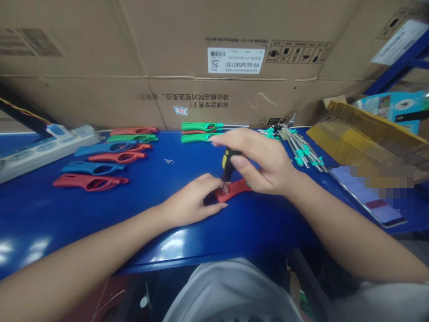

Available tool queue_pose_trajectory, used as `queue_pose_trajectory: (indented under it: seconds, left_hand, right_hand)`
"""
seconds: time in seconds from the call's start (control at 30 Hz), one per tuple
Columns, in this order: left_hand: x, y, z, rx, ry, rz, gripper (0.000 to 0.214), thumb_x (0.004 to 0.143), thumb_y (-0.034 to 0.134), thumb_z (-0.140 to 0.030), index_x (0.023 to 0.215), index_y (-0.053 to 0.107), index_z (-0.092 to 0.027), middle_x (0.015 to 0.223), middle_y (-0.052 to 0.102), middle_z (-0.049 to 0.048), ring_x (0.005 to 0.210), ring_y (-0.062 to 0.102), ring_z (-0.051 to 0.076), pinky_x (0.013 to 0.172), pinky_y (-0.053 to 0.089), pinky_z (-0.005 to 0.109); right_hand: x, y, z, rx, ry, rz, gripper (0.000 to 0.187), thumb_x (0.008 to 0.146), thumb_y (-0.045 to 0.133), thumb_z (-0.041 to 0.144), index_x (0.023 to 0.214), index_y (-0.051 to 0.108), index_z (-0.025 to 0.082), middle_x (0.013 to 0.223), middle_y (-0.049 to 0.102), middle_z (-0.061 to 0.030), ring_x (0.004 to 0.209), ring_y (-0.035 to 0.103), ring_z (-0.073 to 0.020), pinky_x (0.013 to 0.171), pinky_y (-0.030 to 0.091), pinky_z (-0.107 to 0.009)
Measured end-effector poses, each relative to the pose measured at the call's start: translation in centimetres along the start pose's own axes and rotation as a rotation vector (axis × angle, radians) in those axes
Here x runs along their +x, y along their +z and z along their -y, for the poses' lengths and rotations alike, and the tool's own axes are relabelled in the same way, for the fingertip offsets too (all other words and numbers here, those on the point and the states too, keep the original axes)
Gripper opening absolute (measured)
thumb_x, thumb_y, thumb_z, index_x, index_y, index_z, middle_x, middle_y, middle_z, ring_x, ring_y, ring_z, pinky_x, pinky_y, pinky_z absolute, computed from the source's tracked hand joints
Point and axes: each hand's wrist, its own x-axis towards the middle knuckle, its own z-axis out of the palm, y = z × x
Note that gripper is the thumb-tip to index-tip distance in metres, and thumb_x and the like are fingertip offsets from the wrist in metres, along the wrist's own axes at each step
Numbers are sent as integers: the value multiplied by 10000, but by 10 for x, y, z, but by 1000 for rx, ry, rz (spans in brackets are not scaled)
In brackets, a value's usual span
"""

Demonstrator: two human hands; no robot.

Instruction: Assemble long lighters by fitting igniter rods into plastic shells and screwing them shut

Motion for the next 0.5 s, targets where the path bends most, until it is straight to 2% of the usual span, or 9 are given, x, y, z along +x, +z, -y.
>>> queue_pose_trajectory:
  seconds: [0.07,0.1,0.17,0.23,0.3,0.4,0.43,0.5]
  left_hand:
    - [0,0,0,0,-15,14,285,920,692,-272,1187,620,-201,1088,691,55,1000,621,217,907,502,350]
    - [0,0,0,2,-14,15,288,919,691,-269,1190,619,-201,1092,690,56,1010,620,219,917,500,354]
    - [-1,1,2,9,2,6,249,914,692,-258,1145,623,-194,1054,690,49,997,623,215,912,502,348]
    - [-1,2,3,17,18,-5,214,909,690,-243,1105,621,-188,1014,688,40,967,625,207,897,503,340]
    - [-1,2,3,22,10,-1,228,911,687,-251,1118,620,-185,1011,683,43,960,621,211,887,504,345]
    - [-1,1,2,19,-26,21,271,923,680,-293,1168,624,-190,1038,674,57,976,612,224,880,507,357]
    - [-1,1,1,16,-33,24,279,924,681,-300,1175,624,-194,1041,673,58,975,611,224,877,508,358]
    - [-1,0,0,13,-34,19,280,916,690,-288,1171,620,-198,1040,675,52,969,614,219,873,509,353]
  right_hand:
    - [0,1,1,105,72,44,368,1086,356,284,1339,590,156,1217,717,-96,1044,705,-168,918,581,-333]
    - [0,1,2,140,98,45,355,1083,375,291,1326,598,158,1191,724,-88,991,716,-155,878,590,-311]
    - [0,2,4,118,92,3,287,1029,543,357,1216,658,173,1059,753,-56,855,723,-138,796,596,-271]
    - [0,4,6,14,23,-70,266,943,685,391,1106,696,182,937,758,-38,811,720,-149,781,593,-269]
    - [0,6,9,-29,-8,-101,233,979,632,350,1113,692,169,948,755,-57,912,723,-175,843,588,-294]
    - [0,8,10,93,111,-44,298,1068,395,209,1235,631,138,1060,741,-83,982,711,-152,873,579,-294]
    - [0,9,10,120,145,-31,298,1069,389,203,1238,626,139,1053,739,-77,938,713,-137,848,580,-280]
    - [-2,9,6,75,113,-72,214,1037,512,261,1151,661,158,954,740,-45,814,704,-123,783,579,-256]
